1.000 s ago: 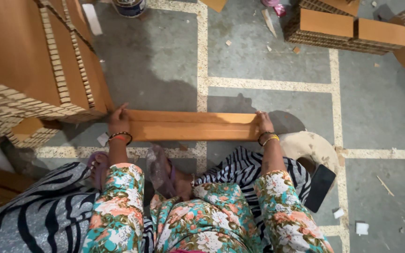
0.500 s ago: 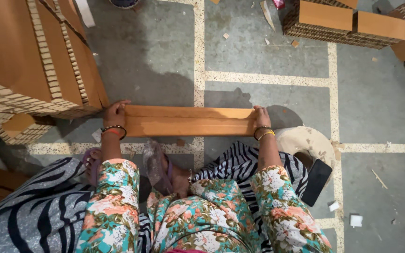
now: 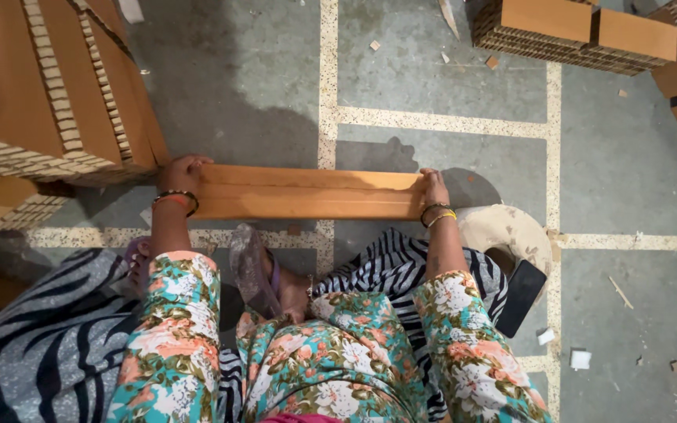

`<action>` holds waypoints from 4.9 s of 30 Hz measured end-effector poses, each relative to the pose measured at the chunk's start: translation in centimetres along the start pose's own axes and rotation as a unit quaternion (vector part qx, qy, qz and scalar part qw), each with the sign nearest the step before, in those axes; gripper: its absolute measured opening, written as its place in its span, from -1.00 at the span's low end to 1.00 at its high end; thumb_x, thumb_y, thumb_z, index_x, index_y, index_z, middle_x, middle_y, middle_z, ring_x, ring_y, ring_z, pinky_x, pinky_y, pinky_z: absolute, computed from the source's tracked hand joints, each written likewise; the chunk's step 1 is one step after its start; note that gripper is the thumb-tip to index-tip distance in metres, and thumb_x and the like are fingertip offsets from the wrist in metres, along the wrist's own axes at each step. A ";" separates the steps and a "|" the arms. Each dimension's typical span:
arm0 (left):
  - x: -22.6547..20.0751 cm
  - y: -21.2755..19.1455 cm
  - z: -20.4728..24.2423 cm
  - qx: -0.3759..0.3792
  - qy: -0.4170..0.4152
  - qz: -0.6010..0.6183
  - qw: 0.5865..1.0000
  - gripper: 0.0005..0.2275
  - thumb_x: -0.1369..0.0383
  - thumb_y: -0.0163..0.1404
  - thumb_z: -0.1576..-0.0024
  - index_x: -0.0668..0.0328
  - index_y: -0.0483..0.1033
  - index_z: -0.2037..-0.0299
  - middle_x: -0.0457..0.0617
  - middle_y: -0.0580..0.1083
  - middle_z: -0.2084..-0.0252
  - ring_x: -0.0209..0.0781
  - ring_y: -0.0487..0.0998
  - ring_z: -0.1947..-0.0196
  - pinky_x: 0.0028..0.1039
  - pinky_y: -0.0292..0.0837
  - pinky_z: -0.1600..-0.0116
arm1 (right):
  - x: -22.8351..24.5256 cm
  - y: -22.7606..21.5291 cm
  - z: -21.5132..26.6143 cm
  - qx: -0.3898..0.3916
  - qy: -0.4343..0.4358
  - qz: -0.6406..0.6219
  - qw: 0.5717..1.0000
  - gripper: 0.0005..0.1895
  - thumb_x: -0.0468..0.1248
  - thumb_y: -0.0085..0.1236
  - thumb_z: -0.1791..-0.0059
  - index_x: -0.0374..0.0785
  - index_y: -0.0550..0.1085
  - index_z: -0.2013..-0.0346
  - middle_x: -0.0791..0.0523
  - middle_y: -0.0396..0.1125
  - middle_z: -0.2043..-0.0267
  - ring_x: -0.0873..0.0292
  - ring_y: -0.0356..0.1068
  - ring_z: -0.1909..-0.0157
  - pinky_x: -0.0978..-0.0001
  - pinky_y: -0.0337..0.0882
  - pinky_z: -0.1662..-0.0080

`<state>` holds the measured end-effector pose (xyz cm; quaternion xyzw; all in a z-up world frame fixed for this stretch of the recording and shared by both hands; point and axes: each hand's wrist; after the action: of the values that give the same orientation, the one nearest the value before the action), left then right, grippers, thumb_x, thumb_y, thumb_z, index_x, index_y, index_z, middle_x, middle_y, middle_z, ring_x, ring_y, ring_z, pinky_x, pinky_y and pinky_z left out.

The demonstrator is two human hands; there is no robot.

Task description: The person sits on the floor and folds a rectangular piece of cardboard along pre-scored lines to form a box-like structure. They press the edges to secure the folds and then place the assembled item onto a stack of similar cardboard pieces.

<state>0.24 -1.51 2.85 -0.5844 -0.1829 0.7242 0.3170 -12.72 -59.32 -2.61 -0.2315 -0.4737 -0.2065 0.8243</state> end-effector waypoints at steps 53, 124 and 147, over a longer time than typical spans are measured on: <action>-16.7 14.9 5.6 0.128 0.287 -0.318 0.894 -0.05 0.04 0.26 0.19 0.25 0.10 -0.42 0.12 0.27 -0.30 0.01 0.21 -0.35 0.13 -0.03 -0.38 | 10.3 12.1 13.4 0.233 -0.468 0.568 0.635 0.23 0.24 0.43 0.52 -0.22 0.22 -0.31 -0.05 0.22 -0.24 -0.13 0.16 -0.27 -0.11 0.07 -0.28; -11.2 15.8 5.7 0.030 0.348 -0.254 0.902 -0.33 0.19 0.01 -0.01 0.46 0.27 -0.32 0.30 0.36 -0.25 0.25 0.34 -0.26 0.10 0.09 -0.38 | 8.8 15.6 14.4 0.274 -0.448 0.567 0.635 0.14 0.21 0.34 0.42 -0.37 0.24 -0.28 -0.10 0.25 -0.24 -0.13 0.20 -0.27 -0.05 0.10 -0.27; 0.8 0.3 5.1 -0.164 0.246 -0.167 0.940 -0.72 0.30 -0.01 -0.28 0.16 0.53 -0.15 0.12 0.50 -0.11 0.21 0.50 -0.07 -0.03 0.41 -0.20 | 6.9 3.2 9.8 -0.032 -0.374 0.520 0.767 -0.69 -0.03 0.00 -0.09 -0.11 0.52 0.02 0.05 0.38 -0.01 -0.08 0.26 -0.18 -0.05 0.15 -0.24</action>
<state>-4.82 -0.68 3.37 -0.7493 -0.3109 0.4541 0.3684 -14.46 -51.92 7.25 -0.5280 -0.5446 0.3418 0.5548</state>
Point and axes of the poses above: each hand's wrist, its own z-axis away from the middle knuckle, its own y-axis out of the palm, x = y × z
